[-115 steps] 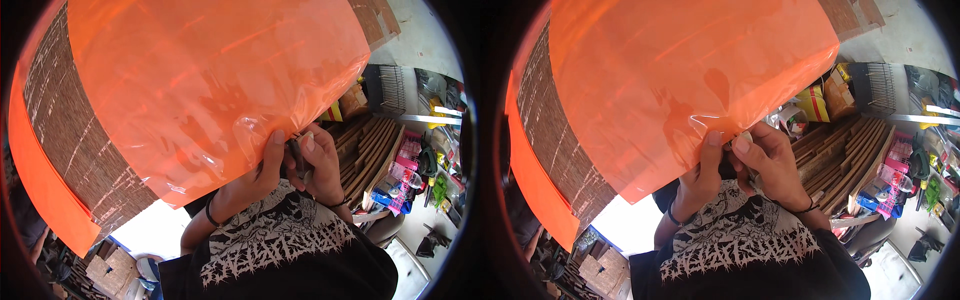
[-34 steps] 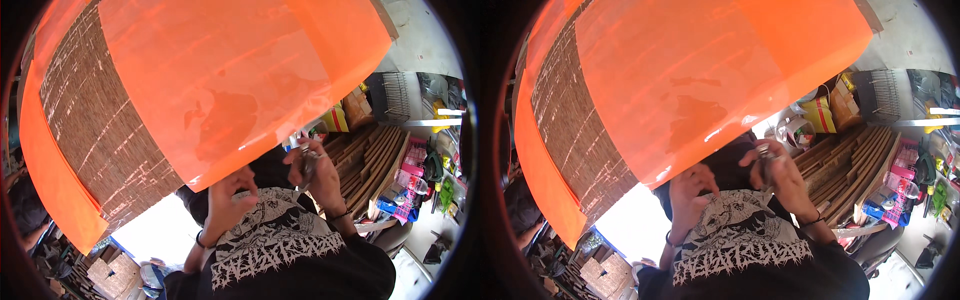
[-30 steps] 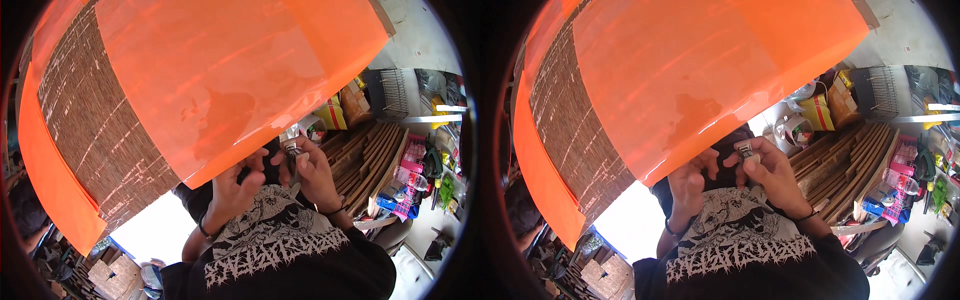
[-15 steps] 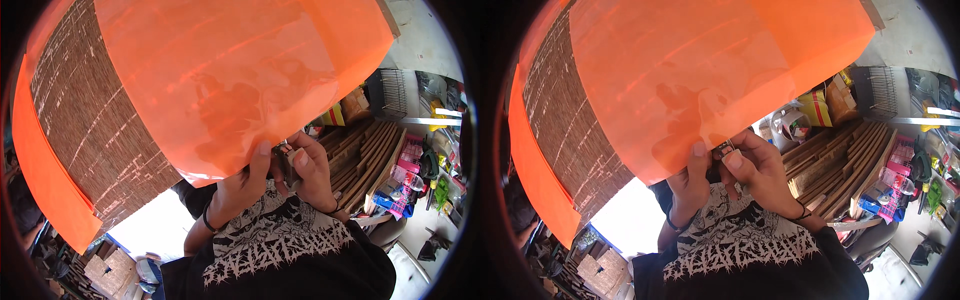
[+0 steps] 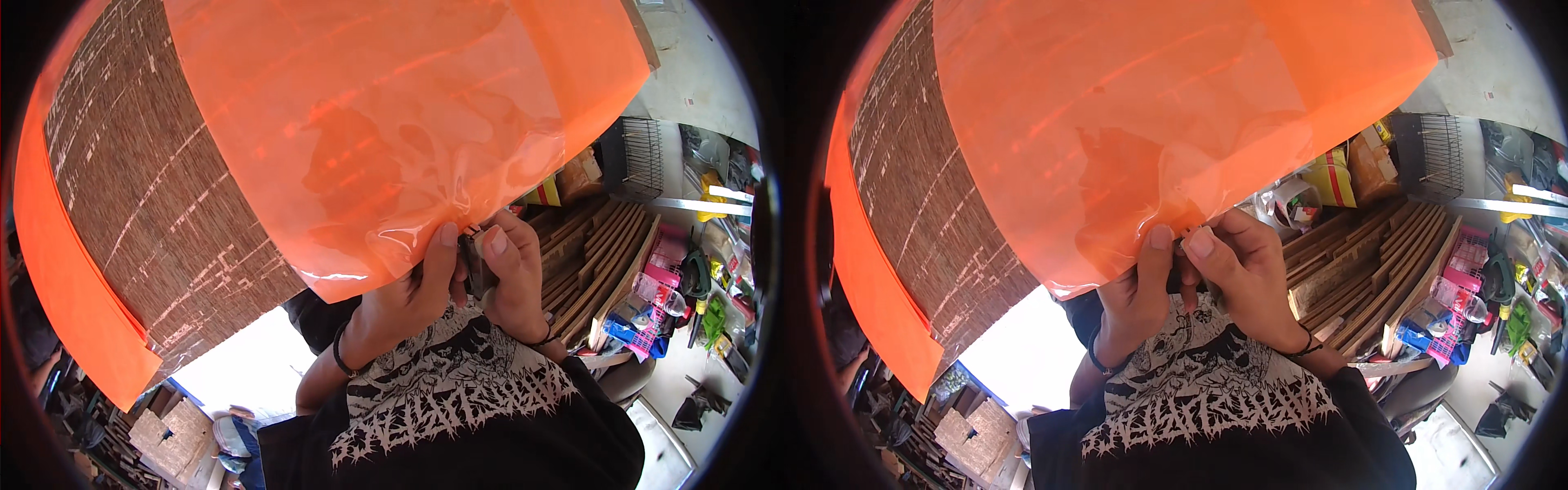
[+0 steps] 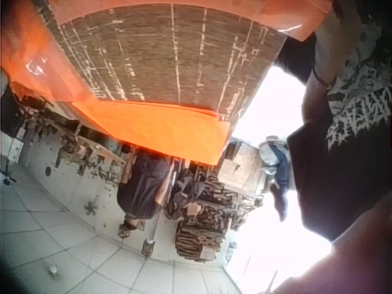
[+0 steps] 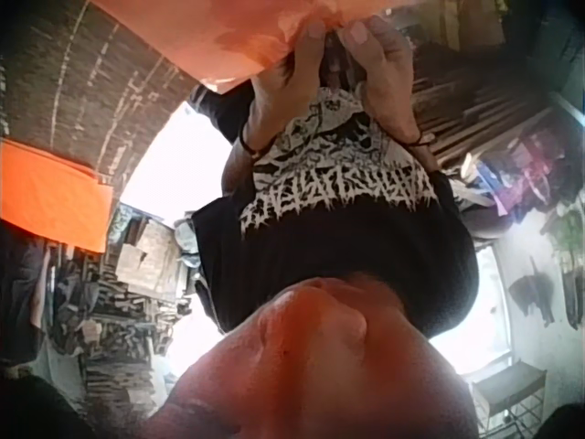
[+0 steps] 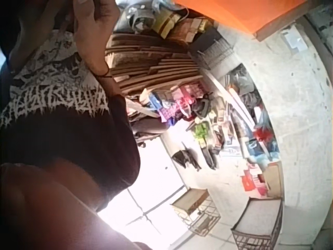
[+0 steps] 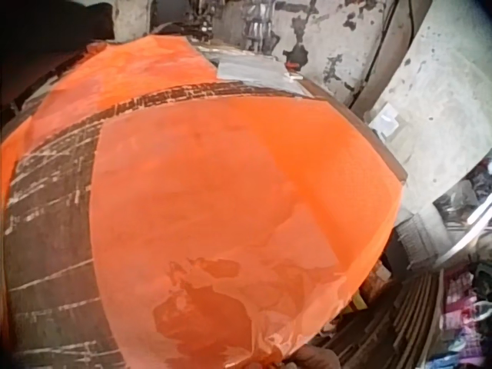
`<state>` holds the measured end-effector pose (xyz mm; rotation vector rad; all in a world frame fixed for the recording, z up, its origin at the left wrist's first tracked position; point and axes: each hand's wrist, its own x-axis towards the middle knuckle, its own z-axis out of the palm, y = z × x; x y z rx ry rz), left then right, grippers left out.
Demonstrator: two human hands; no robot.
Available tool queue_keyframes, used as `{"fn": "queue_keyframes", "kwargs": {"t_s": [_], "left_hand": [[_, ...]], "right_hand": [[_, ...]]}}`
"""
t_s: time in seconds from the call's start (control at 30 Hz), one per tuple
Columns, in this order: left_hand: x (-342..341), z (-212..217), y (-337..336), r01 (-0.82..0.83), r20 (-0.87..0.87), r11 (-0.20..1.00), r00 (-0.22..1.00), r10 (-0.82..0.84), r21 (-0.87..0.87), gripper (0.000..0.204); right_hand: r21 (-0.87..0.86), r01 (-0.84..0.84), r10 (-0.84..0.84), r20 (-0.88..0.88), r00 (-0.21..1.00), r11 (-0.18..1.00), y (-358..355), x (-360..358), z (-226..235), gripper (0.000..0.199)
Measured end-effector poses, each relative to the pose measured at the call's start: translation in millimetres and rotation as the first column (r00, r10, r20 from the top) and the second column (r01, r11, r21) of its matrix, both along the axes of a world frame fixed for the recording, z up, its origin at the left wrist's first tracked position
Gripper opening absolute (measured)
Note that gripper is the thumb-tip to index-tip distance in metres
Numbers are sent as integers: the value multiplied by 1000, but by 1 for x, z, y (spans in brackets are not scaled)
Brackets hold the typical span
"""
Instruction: The person seals the edges of orange plastic sheets by hand using a lighter. They move along the material, applying heat to the edges and pressing them together with their fingers.
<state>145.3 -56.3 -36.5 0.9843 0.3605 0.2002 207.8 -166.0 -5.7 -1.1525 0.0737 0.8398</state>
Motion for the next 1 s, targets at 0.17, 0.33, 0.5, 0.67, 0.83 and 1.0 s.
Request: {"fn": "queue_keyframes", "kwargs": {"t_s": [0.17,0.33,0.5,0.67,0.83,1.0], "left_hand": [[1,-1,0,-25,15,1000,1000,24,14,17],[0,-3,1,-19,24,991,1000,16,131,14],[0,-2,0,-36,29,996,999,34,84,14],[0,-8,1,-120,83,981,991,108,150,16],[-7,-2,3,-134,93,991,987,131,26,16],[-27,4,16,-173,59,980,984,168,95,21]], "right_hand": [[2,-18,18,42,999,1000,0,0,-2,29],[-4,6,-5,121,993,1000,5,-3,-3,29],[13,19,-20,99,995,1000,6,-1,-3,23],[46,50,-57,155,986,998,-7,6,-18,46],[-14,500,-469,320,823,866,-37,52,-28,35],[-48,599,-520,445,729,799,-39,96,-4,13]]}}
